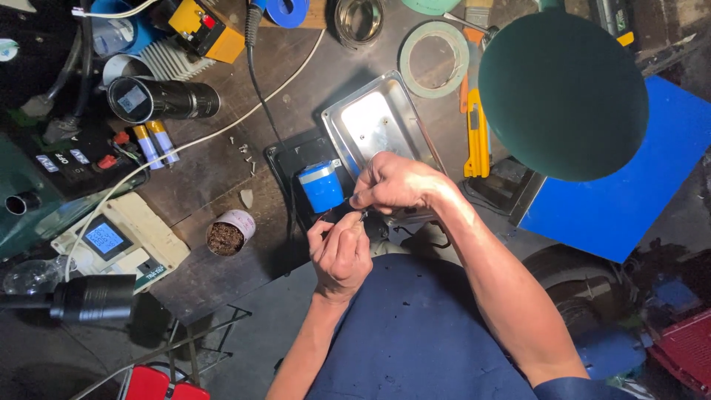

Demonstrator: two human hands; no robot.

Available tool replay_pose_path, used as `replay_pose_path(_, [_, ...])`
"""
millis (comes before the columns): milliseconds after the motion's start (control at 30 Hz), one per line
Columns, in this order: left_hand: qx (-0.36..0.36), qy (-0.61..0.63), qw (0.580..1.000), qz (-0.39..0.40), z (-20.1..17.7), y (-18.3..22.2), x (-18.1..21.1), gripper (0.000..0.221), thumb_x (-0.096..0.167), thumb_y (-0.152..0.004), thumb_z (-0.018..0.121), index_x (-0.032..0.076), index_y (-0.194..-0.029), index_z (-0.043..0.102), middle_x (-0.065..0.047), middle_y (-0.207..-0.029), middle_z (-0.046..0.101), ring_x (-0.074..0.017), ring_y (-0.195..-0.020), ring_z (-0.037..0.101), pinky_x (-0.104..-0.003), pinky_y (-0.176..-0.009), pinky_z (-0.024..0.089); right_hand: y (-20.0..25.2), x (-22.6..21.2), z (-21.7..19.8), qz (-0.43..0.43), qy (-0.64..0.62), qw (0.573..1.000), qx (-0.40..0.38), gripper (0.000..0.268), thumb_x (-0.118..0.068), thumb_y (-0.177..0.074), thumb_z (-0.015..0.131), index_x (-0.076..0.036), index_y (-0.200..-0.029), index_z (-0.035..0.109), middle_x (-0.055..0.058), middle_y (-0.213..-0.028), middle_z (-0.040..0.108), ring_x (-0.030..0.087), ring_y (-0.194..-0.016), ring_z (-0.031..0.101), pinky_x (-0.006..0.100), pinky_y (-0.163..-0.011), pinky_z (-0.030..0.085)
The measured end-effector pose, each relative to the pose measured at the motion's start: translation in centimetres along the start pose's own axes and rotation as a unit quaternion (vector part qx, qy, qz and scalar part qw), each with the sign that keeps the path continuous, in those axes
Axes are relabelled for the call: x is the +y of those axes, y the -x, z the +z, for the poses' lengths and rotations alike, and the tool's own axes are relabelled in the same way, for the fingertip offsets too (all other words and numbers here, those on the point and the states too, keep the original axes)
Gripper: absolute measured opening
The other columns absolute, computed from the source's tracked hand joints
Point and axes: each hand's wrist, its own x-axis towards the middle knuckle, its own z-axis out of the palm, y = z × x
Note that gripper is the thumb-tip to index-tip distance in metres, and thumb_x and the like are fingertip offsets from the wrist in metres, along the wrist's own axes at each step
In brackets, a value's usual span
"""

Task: Preparing and connecting electrical wiring for an electronic device assembly

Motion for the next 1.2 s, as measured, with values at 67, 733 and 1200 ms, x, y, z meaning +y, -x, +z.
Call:
replay_pose_path(67, [0.0,0.006,1.0,-0.009,-0.1,0.1,-0.1,0.006,0.001,-0.091,0.071,0.005,-0.088,0.07,-0.003,-0.092,0.075,-0.0142,-0.076,0.072,-0.035,-0.088,0.051,0.9,-0.5,0.0,-0.028,-0.017,0.999,0.01,0.02,-0.022,-0.081,0.075,-0.011,-0.065,0.076,0.004,-0.041,0.054,0.016,-0.043,0.05,0.028,-0.049,0.04])
replay_pose_path(733, [0.016,0.022,1.0,-0.01,-0.4,-1.6,0.1,0.007,0.008,-0.09,0.077,0.012,-0.091,0.071,0.003,-0.082,0.069,-0.0109,-0.076,0.071,-0.028,-0.08,0.048,2.9,9.3,5.5,-0.265,-0.344,0.897,0.082,0.005,-0.004,-0.1,0.062,-0.001,-0.104,0.063,0.011,-0.073,0.066,0.014,-0.063,0.058,0.028,-0.058,0.052])
replay_pose_path(1200, [-0.174,0.307,0.845,-0.403,-2.4,-3.6,0.3,0.003,0.006,-0.088,0.07,0.004,-0.085,0.07,-0.008,-0.063,0.072,-0.0147,-0.061,0.066,-0.035,-0.072,0.052,5.4,8.5,6.7,-0.297,-0.053,0.92,0.25,0.007,-0.007,-0.098,0.066,-0.005,-0.1,0.072,0.012,-0.075,0.065,0.025,-0.07,0.066,0.04,-0.07,0.056])
